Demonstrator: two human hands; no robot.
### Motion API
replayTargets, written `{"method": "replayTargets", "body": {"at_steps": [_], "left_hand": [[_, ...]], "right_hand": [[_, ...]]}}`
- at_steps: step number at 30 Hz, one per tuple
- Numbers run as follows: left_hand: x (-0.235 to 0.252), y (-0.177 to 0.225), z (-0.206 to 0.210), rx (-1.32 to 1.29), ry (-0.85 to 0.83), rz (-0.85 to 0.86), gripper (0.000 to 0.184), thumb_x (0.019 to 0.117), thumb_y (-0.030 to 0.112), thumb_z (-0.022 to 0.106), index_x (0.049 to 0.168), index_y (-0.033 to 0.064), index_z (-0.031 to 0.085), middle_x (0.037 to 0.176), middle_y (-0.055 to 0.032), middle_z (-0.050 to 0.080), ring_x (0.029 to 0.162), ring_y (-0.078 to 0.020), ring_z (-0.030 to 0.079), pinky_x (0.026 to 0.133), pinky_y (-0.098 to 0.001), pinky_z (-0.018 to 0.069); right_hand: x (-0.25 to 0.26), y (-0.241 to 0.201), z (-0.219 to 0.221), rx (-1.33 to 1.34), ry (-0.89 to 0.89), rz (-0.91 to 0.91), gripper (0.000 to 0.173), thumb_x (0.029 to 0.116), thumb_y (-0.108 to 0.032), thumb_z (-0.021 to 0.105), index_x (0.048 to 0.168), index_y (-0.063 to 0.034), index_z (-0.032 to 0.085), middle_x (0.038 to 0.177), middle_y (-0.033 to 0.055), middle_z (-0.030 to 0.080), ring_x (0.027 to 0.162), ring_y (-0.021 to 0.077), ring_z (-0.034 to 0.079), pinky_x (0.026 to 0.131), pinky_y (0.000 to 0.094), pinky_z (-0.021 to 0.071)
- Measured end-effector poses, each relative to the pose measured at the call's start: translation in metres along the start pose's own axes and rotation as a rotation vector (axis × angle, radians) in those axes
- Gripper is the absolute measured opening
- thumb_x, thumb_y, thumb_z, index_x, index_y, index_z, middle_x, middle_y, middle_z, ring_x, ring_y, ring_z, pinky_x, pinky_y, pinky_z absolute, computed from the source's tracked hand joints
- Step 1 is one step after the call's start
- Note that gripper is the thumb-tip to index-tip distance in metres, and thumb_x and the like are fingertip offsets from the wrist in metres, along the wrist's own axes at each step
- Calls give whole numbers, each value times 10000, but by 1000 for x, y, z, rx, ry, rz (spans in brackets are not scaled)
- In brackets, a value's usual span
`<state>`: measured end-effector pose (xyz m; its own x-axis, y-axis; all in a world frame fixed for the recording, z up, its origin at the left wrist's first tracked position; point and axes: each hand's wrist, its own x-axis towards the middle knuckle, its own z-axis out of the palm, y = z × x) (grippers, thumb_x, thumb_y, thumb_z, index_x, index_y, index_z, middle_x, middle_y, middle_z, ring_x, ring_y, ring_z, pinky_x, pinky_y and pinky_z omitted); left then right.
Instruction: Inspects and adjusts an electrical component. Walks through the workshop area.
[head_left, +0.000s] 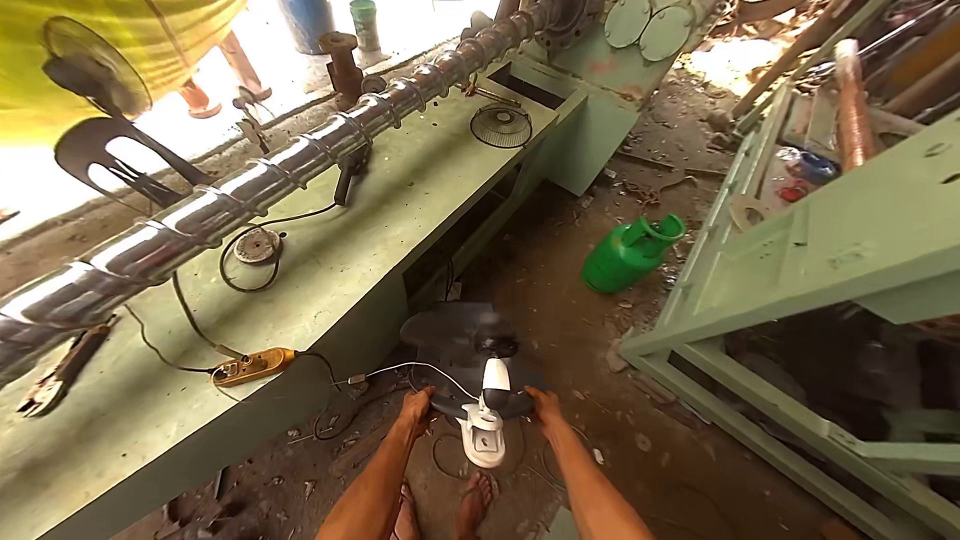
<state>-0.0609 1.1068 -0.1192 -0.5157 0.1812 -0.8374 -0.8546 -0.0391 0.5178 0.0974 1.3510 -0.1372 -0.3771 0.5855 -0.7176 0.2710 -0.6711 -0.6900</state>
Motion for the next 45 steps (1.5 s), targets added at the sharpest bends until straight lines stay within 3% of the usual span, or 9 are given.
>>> {"method": "replayTargets", "body": {"at_steps": [11,16,21,27,31,37,42,45], "left_hand": [[4,32,21,-50,-6,26,359,1047,102,546,1369,-23,450,1078,-263,677,820,-330,730,662,-438,633],[15,52,33,-47,-6,43,370,1034,91,557,1371,-28,459,1098,-263,673,839,-335,727,670,-449,632],[17,48,39,-42,-15,37,370,1047,114,555,1375,-29,462,1105,-263,677,856,-334,731,686,-446,636],[16,47,36,-51,-29,8,529,1085,336,546,1469,9,386,1237,-267,643,967,-358,723,756,-474,639],[10,43,33,-66,-56,-46,594,1063,424,556,1484,32,406,1294,-254,625,1042,-359,700,816,-481,624],[-1,37,26,-67,-71,-62,445,1066,273,534,1429,27,459,1256,-235,642,1012,-339,704,808,-461,622],[-5,25,17,-50,-60,-64,467,1057,279,555,1440,32,452,1267,-233,639,1043,-339,699,831,-468,620],[-15,14,10,-40,-30,-66,394,1044,185,543,1391,10,477,1197,-230,644,967,-318,695,781,-447,612]], "right_hand": [[20,-30,22,6,-25,-34,321,995,-69,612,1282,39,515,1003,233,680,819,311,708,692,470,619],[34,-50,38,-35,-16,-31,301,996,-74,614,1258,42,521,969,229,688,765,305,712,637,448,617],[39,-57,34,-46,-22,-15,303,1013,-106,609,1268,29,517,959,215,693,750,290,710,627,435,614],[36,-58,35,-31,-4,26,516,1046,-350,620,1397,2,482,1113,240,685,894,326,718,740,474,622],[29,-54,29,18,-37,95,581,1022,-451,625,1386,-12,515,1132,230,685,928,331,710,772,486,616],[12,-43,23,86,-103,148,516,1035,-411,601,1359,-15,532,1113,210,686,914,303,709,774,452,619],[8,-30,16,84,-96,151,554,1025,-393,625,1426,-32,494,1257,219,643,1051,321,685,845,470,607],[3,-19,8,84,-78,157,543,1019,-331,642,1446,-39,478,1313,212,613,1108,318,657,880,471,589]]}}
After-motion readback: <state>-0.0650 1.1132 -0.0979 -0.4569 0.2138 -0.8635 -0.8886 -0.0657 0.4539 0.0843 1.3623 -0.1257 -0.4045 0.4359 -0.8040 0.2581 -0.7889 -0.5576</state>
